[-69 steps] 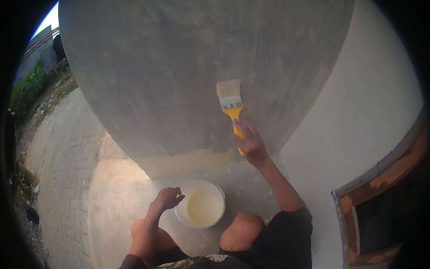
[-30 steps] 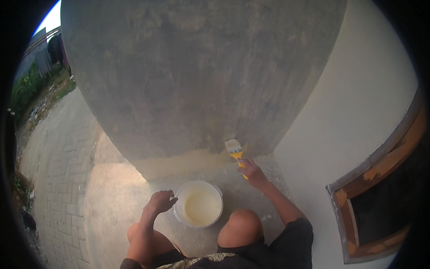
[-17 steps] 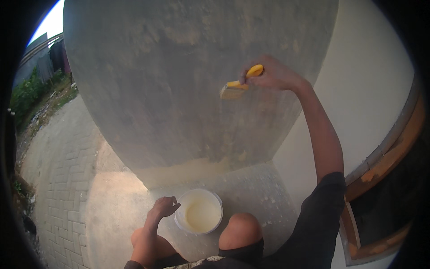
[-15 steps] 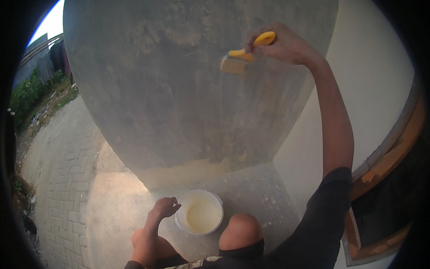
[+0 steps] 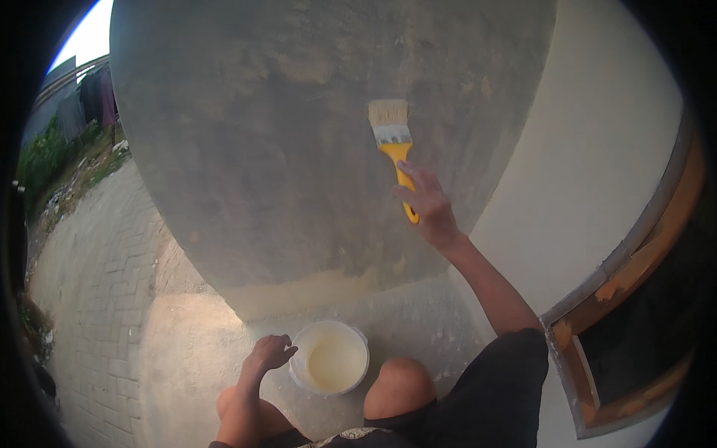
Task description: The person paints the exterior wall of a building using a brush, periodically dipping the brush into a bucket of yellow paint.
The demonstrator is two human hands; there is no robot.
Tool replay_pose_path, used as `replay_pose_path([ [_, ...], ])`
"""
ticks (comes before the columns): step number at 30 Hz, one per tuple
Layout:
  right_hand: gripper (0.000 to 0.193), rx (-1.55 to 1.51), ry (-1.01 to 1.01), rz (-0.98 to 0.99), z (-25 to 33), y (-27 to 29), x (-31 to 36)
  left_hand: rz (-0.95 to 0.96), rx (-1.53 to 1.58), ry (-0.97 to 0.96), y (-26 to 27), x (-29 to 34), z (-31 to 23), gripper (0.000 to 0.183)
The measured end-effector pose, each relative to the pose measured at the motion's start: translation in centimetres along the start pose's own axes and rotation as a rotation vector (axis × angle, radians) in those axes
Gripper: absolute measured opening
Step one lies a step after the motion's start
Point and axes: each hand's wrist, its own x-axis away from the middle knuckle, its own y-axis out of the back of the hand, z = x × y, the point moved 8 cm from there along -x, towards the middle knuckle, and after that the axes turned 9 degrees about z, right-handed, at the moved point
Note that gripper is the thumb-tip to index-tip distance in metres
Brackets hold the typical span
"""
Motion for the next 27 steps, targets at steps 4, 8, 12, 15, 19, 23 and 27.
replay_pose_path([
  [4,0.022,-0.289,-0.022,0.459,3.3,-6.3,10.2,0.011,-0.015,0.008,-0.5,-0.3,0.4,0.038],
  [8,0.011,-0.633,-0.22,0.885,1.3,-9.0,10.0,0.026,-0.023,0.006,-1.4,-0.6,1.0,0.039],
  [12,0.013,-0.453,-0.259,0.736,-5.2,-3.8,0.9,0.05,-0.043,0.021,-1.8,-1.1,0.7,0.04],
  [15,0.012,-0.386,-0.373,0.644,-8.7,5.0,-7.6,0.041,-0.047,0.029,-1.7,-1.1,0.8,0.04],
  [19,0.007,-0.102,-0.3,0.21,-10.3,18.8,-16.2,0.052,-0.045,0.037,-1.7,-1.0,1.0,0.04],
  [23,0.015,-0.058,-0.051,-0.363,-9.1,24.5,-20.0,0.08,-0.047,0.038,-1.6,-2.0,0.5,0.04],
  [27,0.012,0.087,0.142,-0.538,-5.9,18.4,-16.1,0.078,-0.047,0.035,-1.4,-1.5,0.4,0.04],
])
